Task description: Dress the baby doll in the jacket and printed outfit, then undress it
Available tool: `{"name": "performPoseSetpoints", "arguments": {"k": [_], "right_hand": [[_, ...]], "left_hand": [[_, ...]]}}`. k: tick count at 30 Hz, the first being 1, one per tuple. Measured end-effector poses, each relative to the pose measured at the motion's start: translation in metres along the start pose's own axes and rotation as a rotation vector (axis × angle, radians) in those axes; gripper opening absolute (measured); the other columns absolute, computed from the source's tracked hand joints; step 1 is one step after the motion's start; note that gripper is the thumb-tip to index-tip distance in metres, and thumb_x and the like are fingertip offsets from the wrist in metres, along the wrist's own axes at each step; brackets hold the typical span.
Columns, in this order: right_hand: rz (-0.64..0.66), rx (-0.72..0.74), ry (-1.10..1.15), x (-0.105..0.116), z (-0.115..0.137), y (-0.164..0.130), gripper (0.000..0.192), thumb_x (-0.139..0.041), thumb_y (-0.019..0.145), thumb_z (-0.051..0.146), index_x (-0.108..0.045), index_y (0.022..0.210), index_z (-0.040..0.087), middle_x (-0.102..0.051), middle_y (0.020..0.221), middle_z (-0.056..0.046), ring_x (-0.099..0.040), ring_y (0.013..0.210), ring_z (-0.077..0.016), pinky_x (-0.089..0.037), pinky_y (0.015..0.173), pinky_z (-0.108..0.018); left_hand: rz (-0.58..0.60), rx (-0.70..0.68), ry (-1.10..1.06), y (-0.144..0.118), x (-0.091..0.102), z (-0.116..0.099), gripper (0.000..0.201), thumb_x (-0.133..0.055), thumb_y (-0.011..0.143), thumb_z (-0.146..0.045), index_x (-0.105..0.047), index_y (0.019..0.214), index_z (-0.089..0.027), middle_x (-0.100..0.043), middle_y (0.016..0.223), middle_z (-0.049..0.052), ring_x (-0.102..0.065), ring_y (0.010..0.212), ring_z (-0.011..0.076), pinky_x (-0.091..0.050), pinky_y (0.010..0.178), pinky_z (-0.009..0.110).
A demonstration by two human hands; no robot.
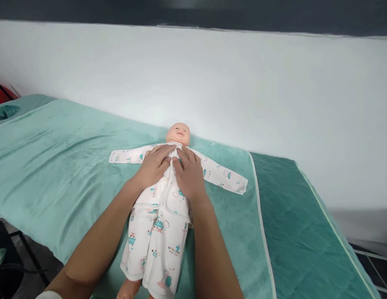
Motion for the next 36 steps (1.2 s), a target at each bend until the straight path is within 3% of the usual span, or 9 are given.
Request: {"name": "performPoseSetpoints", "arguments": {"k": [12,16,19,21,24,27,31,33,36], "right_hand": [[0.005,-0.236,0.313,0.011,0.003,-0.003,0.045,-0.05,0.093,0.047,-0.059,0.132,0.028,-0.047,0.151,-0.007,-0.037,0.142,-0.025,-0.026,0.12,-0.049],[-0.025,-0.277,0.395,0.024,0.007,-0.009,0.041,-0.053,0.091,0.045,-0.06,0.127,0.027,-0.054,0.143,-0.007,-0.046,0.135,-0.0236,-0.034,0.115,-0.045],[-0.074,-0.27,0.303,0.046,0.022,-0.013,0.03,-0.054,0.092,0.043,-0.063,0.115,0.026,-0.063,0.128,-0.006,-0.055,0.122,-0.0229,-0.042,0.104,-0.043],[-0.028,-0.308,0.173,0.061,0.038,-0.016,0.023,-0.054,0.092,0.045,-0.063,0.096,0.024,-0.069,0.106,-0.004,-0.062,0.1,-0.0217,-0.047,0.087,-0.038],[0.228,-0.389,-0.02,0.072,0.063,-0.022,0.035,-0.053,0.091,0.052,-0.053,0.072,0.023,-0.063,0.074,-0.001,-0.055,0.068,-0.0177,-0.039,0.063,-0.032],[0.384,-0.386,-0.207,0.066,0.082,-0.029,0.035,-0.055,0.091,0.047,-0.044,0.069,0.022,-0.058,0.072,-0.001,-0.047,0.061,-0.0162,-0.029,0.057,-0.03],[0.387,-0.331,-0.302,0.053,0.089,-0.034,0.024,-0.051,0.092,0.031,-0.041,0.071,0.022,-0.058,0.076,-0.003,-0.045,0.064,-0.0162,-0.026,0.058,-0.03],[0.403,-0.301,-0.247,0.053,0.086,-0.034,0.025,-0.048,0.091,0.024,-0.04,0.068,0.022,-0.056,0.072,-0.001,-0.044,0.064,-0.0156,-0.026,0.059,-0.03],[0.428,-0.373,-0.079,0.061,0.074,-0.034,0.029,-0.05,0.089,0.026,-0.039,0.063,0.021,-0.053,0.064,0.002,-0.043,0.061,-0.014,-0.027,0.058,-0.029]], "left_hand": [[-0.07,-0.077,-0.124,-0.004,0.002,0.003,0.035,-0.042,0.098,-0.024,-0.065,0.125,-0.027,-0.059,0.142,0.001,-0.047,0.135,0.0209,-0.034,0.115,0.044],[-0.144,-0.088,-0.253,-0.008,0.005,0.004,0.029,-0.049,0.095,-0.02,-0.069,0.115,-0.024,-0.065,0.133,0.004,-0.053,0.128,0.0204,-0.037,0.113,0.043],[-0.16,-0.062,-0.363,-0.013,0.016,0.002,0.021,-0.053,0.093,-0.024,-0.07,0.104,-0.022,-0.071,0.117,0.005,-0.059,0.114,0.0197,-0.044,0.102,0.038],[-0.076,-0.007,-0.427,-0.016,0.025,0.0,0.018,-0.055,0.092,-0.031,-0.069,0.093,-0.02,-0.071,0.098,0.004,-0.061,0.093,0.0173,-0.048,0.084,0.032],[0.153,0.049,-0.487,-0.02,0.036,-0.002,0.022,-0.062,0.087,-0.039,-0.066,0.081,-0.018,-0.063,0.079,0.0,-0.051,0.07,0.0121,-0.042,0.065,0.026],[0.318,0.035,-0.494,-0.022,0.04,-0.002,0.019,-0.067,0.082,-0.037,-0.066,0.08,-0.018,-0.059,0.077,-0.001,-0.047,0.067,0.0108,-0.038,0.061,0.025],[0.361,-0.036,-0.432,-0.022,0.039,-0.001,0.011,-0.066,0.081,-0.03,-0.067,0.078,-0.019,-0.059,0.082,0.0,-0.049,0.074,0.012,-0.04,0.065,0.025],[0.356,-0.066,-0.415,-0.022,0.037,0.0,0.011,-0.065,0.081,-0.029,-0.066,0.077,-0.019,-0.059,0.083,0.0,-0.05,0.076,0.0123,-0.04,0.067,0.025],[0.367,-0.056,-0.467,-0.022,0.035,0.0,0.014,-0.064,0.083,-0.031,-0.065,0.079,-0.018,-0.057,0.078,-0.001,-0.047,0.071,0.0111,-0.038,0.064,0.025]]}}
Point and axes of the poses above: each hand's wrist, its own y-axis towards the middle knuckle, its own x-axis out of the back of the hand, z = x × y, the point moved 2 cm from there along y, towards the middle knuckle
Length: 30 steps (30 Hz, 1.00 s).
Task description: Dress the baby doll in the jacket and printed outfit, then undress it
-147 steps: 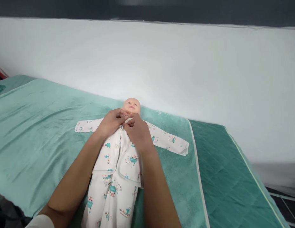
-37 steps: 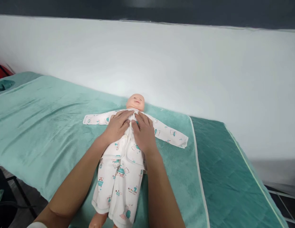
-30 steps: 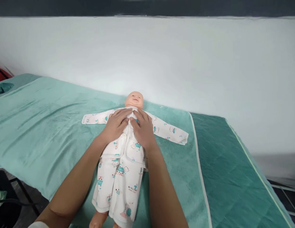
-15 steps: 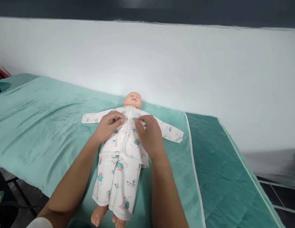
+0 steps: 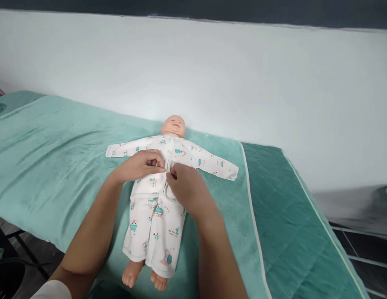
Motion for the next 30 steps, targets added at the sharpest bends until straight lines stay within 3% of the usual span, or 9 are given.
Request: {"name": "performPoseSetpoints", "arguments": {"k": [4,9,13,24,30], "right_hand": [[0.096,-0.004,0.396,0.006,-0.018,0.002,0.031,-0.052,0.091,0.039,-0.05,0.066,0.021,-0.056,0.062,0.003,-0.05,0.061,-0.0128,-0.036,0.06,-0.027],[0.05,0.056,0.727,-0.007,-0.019,0.004,0.031,-0.055,0.091,0.046,-0.059,0.073,0.021,-0.054,0.058,0.004,-0.048,0.055,-0.0111,-0.037,0.055,-0.026],[0.051,0.056,0.79,-0.016,-0.015,0.006,0.033,-0.058,0.089,0.048,-0.06,0.071,0.02,-0.054,0.054,0.004,-0.046,0.05,-0.0101,-0.035,0.05,-0.025],[0.125,0.048,0.867,-0.018,-0.023,0.013,0.037,-0.058,0.091,0.05,-0.064,0.072,0.019,-0.062,0.056,0.0,-0.057,0.051,-0.0113,-0.045,0.052,-0.025],[0.084,0.014,0.978,-0.019,-0.023,0.014,0.031,-0.063,0.086,0.05,-0.058,0.08,0.02,-0.073,0.075,-0.003,-0.063,0.052,-0.0127,-0.047,0.047,-0.024]], "left_hand": [[0.017,0.02,-0.167,-0.001,-0.003,-0.003,0.02,-0.064,0.085,-0.037,-0.062,0.082,-0.017,-0.054,0.073,-0.002,-0.045,0.066,0.0095,-0.037,0.06,0.024],[0.054,0.063,-0.342,-0.003,-0.005,-0.007,0.023,-0.066,0.084,-0.039,-0.06,0.083,-0.017,-0.059,0.07,-0.002,-0.053,0.063,0.0096,-0.043,0.06,0.024],[0.083,0.092,-0.431,-0.002,-0.002,-0.004,0.026,-0.069,0.083,-0.04,-0.062,0.085,-0.015,-0.064,0.07,0.001,-0.061,0.064,0.0114,-0.051,0.065,0.027],[0.064,0.157,-0.412,-0.002,-0.005,-0.003,0.024,-0.072,0.081,-0.036,-0.062,0.082,-0.014,-0.065,0.07,0.002,-0.061,0.06,0.0108,-0.051,0.058,0.025],[0.07,0.158,-0.398,0.0,-0.006,-0.001,0.025,-0.073,0.081,-0.037,-0.062,0.083,-0.014,-0.066,0.07,0.001,-0.061,0.06,0.0102,-0.052,0.058,0.025]]}}
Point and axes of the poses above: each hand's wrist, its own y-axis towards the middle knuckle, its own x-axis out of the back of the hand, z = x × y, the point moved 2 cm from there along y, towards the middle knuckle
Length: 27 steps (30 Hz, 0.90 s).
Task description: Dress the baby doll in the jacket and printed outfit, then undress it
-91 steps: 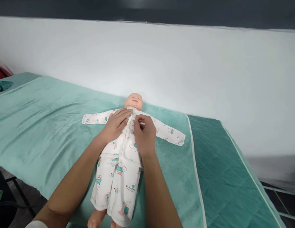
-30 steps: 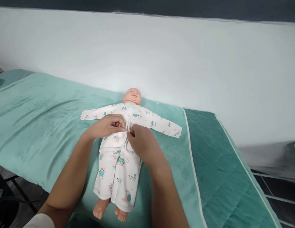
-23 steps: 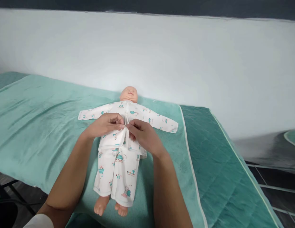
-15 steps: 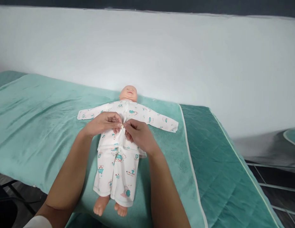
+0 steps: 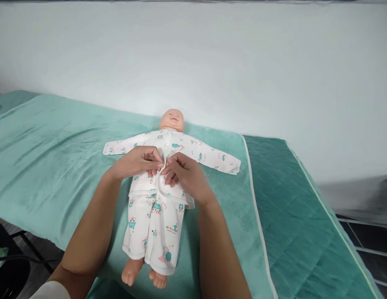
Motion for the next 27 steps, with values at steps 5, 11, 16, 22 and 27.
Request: {"name": "performPoseSetpoints", "arguments": {"k": [5,11,16,22,27], "right_hand": [[0.014,0.014,0.039,0.0018,-0.0036,0.0017,0.032,-0.062,0.088,0.051,-0.056,0.082,0.021,-0.074,0.076,-0.003,-0.063,0.05,-0.0124,-0.046,0.046,-0.024],[-0.002,0.028,0.039,0.0002,-0.0044,0.0018,0.033,-0.062,0.088,0.053,-0.057,0.083,0.021,-0.074,0.075,-0.003,-0.067,0.054,-0.0143,-0.046,0.046,-0.023],[-0.016,0.033,0.039,-0.0011,-0.005,0.001,0.033,-0.06,0.089,0.052,-0.055,0.083,0.021,-0.075,0.078,-0.005,-0.067,0.054,-0.0145,-0.045,0.045,-0.023],[-0.018,0.028,0.021,-0.0021,-0.004,0.0007,0.033,-0.061,0.088,0.053,-0.057,0.082,0.021,-0.075,0.078,-0.005,-0.067,0.054,-0.0141,-0.046,0.046,-0.024],[0.01,0.014,-0.024,-0.0025,-0.0026,0.0007,0.03,-0.071,0.082,0.047,-0.057,0.085,0.021,-0.074,0.076,-0.003,-0.067,0.055,-0.0143,-0.047,0.047,-0.024]], "left_hand": [[-0.01,0.019,0.021,-0.0015,-0.0003,-0.0027,0.023,-0.071,0.082,-0.035,-0.064,0.082,-0.014,-0.065,0.07,0.001,-0.062,0.061,0.0103,-0.053,0.06,0.025],[0.001,0.012,0.032,-0.0023,-0.0013,-0.0037,0.02,-0.073,0.078,-0.032,-0.063,0.083,-0.015,-0.066,0.074,0.001,-0.061,0.065,0.0097,-0.053,0.062,0.024],[-0.017,0.03,0.081,-0.0028,-0.0023,-0.0033,0.007,-0.065,0.078,-0.02,-0.064,0.083,-0.016,-0.066,0.071,0.0,-0.061,0.064,0.0101,-0.052,0.063,0.024],[-0.084,0.016,0.135,-0.0032,-0.0029,-0.0036,0.011,-0.059,0.072,-0.013,-0.065,0.08,-0.016,-0.064,0.067,-0.001,-0.061,0.061,0.0103,-0.052,0.061,0.024],[-0.06,0.026,0.03,-0.0028,-0.0016,-0.0052,0.02,-0.061,0.07,-0.01,-0.063,0.089,-0.016,-0.062,0.067,-0.003,-0.061,0.058,0.0094,-0.053,0.06,0.024]]}}
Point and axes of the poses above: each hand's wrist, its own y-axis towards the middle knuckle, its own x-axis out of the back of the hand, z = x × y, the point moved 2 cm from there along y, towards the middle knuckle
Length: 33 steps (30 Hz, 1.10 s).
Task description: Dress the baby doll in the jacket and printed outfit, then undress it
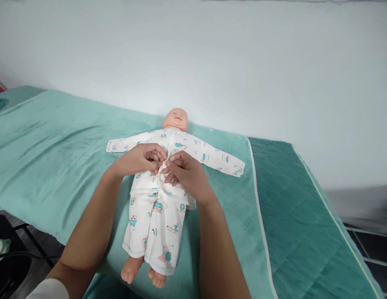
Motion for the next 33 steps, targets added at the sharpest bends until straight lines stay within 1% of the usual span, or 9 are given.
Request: {"name": "performPoseSetpoints", "arguments": {"k": [5,12,14,16,19,22,27,30,33], "right_hand": [[0.02,-0.032,-0.07,0.0,0.001,-0.001,0.025,-0.07,0.082,0.041,-0.057,0.089,0.021,-0.072,0.072,-0.001,-0.064,0.051,-0.0133,-0.05,0.049,-0.025],[-0.025,-0.014,-0.036,0.0,0.002,-0.001,0.023,-0.069,0.084,0.041,-0.057,0.088,0.022,-0.067,0.062,0.002,-0.058,0.044,-0.0123,-0.043,0.042,-0.023],[-0.127,0.08,0.023,0.002,0.002,-0.001,0.02,-0.068,0.085,0.039,-0.057,0.088,0.023,-0.066,0.063,0.002,-0.056,0.044,-0.0116,-0.042,0.042,-0.024],[-0.294,0.233,0.065,0.006,0.001,-0.001,0.016,-0.066,0.087,0.037,-0.059,0.088,0.024,-0.067,0.07,0.002,-0.06,0.053,-0.0124,-0.049,0.051,-0.026],[-0.495,0.43,0.009,0.012,-0.005,0.002,0.013,-0.063,0.089,0.035,-0.063,0.096,0.024,-0.071,0.1,-0.004,-0.069,0.092,-0.018,-0.056,0.086,-0.037],[-0.524,0.468,-0.193,0.018,-0.019,0.012,0.029,-0.06,0.091,0.039,-0.065,0.115,0.025,-0.064,0.131,-0.006,-0.057,0.125,-0.0218,-0.043,0.11,-0.045],[-0.521,0.391,-0.522,0.043,-0.052,0.033,0.05,-0.044,0.097,0.052,-0.056,0.135,0.022,-0.051,0.148,-0.011,-0.044,0.139,-0.025,-0.03,0.119,-0.051],[-0.546,0.385,-0.718,0.064,-0.072,0.039,0.057,-0.032,0.099,0.055,-0.054,0.137,0.019,-0.051,0.148,-0.015,-0.042,0.14,-0.0283,-0.029,0.117,-0.057],[-0.585,0.324,-0.939,0.086,-0.089,0.036,0.058,-0.029,0.1,0.052,-0.051,0.14,0.017,-0.045,0.152,-0.017,-0.035,0.145,-0.0315,-0.025,0.117,-0.061]], "left_hand": [[0.078,0.001,-0.05,-0.001,0.005,0.002,0.022,-0.065,0.074,-0.013,-0.061,0.095,-0.017,-0.064,0.076,-0.001,-0.061,0.06,0.0088,-0.053,0.06,0.025],[0.098,0.016,-0.019,-0.005,0.006,0.001,0.019,-0.068,0.08,-0.024,-0.059,0.096,-0.017,-0.062,0.066,-0.002,-0.06,0.056,0.0107,-0.047,0.052,0.023],[0.013,-0.037,-0.017,-0.004,0.009,0.004,0.016,-0.064,0.084,-0.028,-0.058,0.094,-0.018,-0.06,0.065,-0.002,-0.057,0.054,0.0103,-0.046,0.051,0.024],[-0.167,-0.109,0.037,0.0,0.016,0.009,0.012,-0.058,0.088,-0.03,-0.056,0.093,-0.019,-0.058,0.065,-0.003,-0.055,0.053,0.0104,-0.046,0.053,0.025],[-0.498,-0.195,0.322,0.008,0.029,0.024,0.008,-0.051,0.091,-0.024,-0.057,0.092,-0.02,-0.06,0.072,-0.001,-0.057,0.066,0.0136,-0.049,0.065,0.029],[-0.709,-0.236,0.707,0.018,0.038,0.041,0.017,-0.046,0.089,-0.014,-0.061,0.097,-0.019,-0.066,0.095,0.006,-0.06,0.093,0.0205,-0.049,0.085,0.036],[-0.695,-0.148,1.034,0.018,0.041,0.066,0.047,-0.04,0.084,-0.003,-0.059,0.123,-0.019,-0.06,0.132,0.011,-0.05,0.126,0.0262,-0.04,0.107,0.045],[-0.705,-0.026,1.131,0.002,0.043,0.079,0.06,-0.04,0.084,-0.004,-0.049,0.14,-0.021,-0.049,0.149,0.01,-0.039,0.14,0.027,-0.028,0.117,0.053],[-0.718,0.102,1.191,-0.019,0.05,0.092,0.067,-0.04,0.084,-0.007,-0.039,0.149,-0.021,-0.041,0.156,0.009,-0.032,0.146,0.0268,-0.022,0.12,0.056]]}}
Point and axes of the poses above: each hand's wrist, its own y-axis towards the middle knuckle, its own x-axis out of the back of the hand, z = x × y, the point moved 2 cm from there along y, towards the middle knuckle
